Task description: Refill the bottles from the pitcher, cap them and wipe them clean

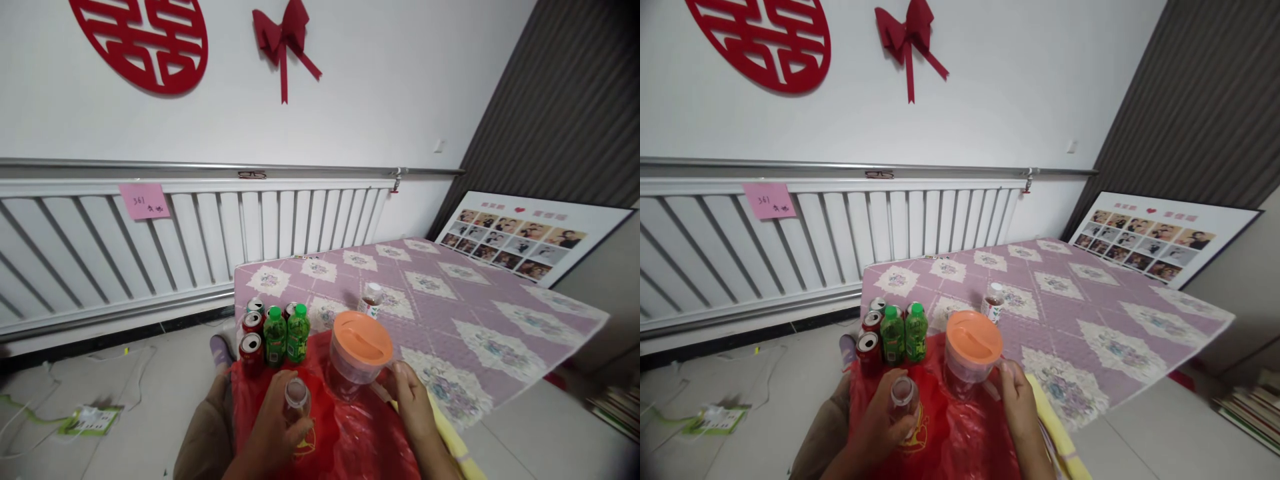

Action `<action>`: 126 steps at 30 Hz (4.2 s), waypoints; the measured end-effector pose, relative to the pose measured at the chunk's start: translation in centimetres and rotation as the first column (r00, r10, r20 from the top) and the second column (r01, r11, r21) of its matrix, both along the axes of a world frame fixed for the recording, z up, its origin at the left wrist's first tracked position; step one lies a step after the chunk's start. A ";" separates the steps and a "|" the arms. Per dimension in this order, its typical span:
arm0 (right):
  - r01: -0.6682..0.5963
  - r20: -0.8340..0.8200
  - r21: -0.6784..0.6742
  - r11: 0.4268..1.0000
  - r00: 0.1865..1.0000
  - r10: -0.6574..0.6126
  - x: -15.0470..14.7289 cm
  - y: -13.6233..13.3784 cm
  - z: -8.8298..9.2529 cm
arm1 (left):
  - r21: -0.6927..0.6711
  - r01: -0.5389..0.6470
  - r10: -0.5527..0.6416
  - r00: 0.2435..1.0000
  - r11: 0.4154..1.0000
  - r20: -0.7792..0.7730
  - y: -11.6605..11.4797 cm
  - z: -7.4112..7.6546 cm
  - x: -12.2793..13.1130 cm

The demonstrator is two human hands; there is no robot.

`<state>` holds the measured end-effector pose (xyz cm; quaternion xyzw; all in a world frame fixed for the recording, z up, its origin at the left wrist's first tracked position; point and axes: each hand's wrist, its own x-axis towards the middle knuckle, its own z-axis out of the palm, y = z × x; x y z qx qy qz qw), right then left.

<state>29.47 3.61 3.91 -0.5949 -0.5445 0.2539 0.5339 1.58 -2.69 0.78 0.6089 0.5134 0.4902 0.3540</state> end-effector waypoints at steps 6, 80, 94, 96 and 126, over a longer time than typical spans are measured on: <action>-0.019 -0.015 -0.016 1.000 1.000 0.019 0.2 0.1 -0.5 | 0.036 0.172 -0.169 0.982 0.984 -0.083 0.3 1.5 -1.3; -0.222 0.124 -0.335 0.916 0.953 0.276 -0.9 -4.3 12.1 | 0.004 -0.065 0.065 0.998 0.998 -0.023 1.8 0.4 0.0; -0.207 0.302 -0.279 0.938 0.908 0.290 -2.4 -3.1 13.7 | -0.009 -0.067 0.067 0.998 0.998 -0.021 2.0 0.3 0.0; -0.210 0.330 -0.264 0.941 0.898 0.292 -2.5 -2.9 13.8 | -0.007 -0.066 0.066 0.998 0.998 -0.018 2.0 0.2 0.1; -0.188 0.445 -0.294 0.937 0.841 0.308 -4.8 -1.8 15.5 | -0.035 -0.072 0.072 0.997 0.997 0.000 2.0 1.0 -0.2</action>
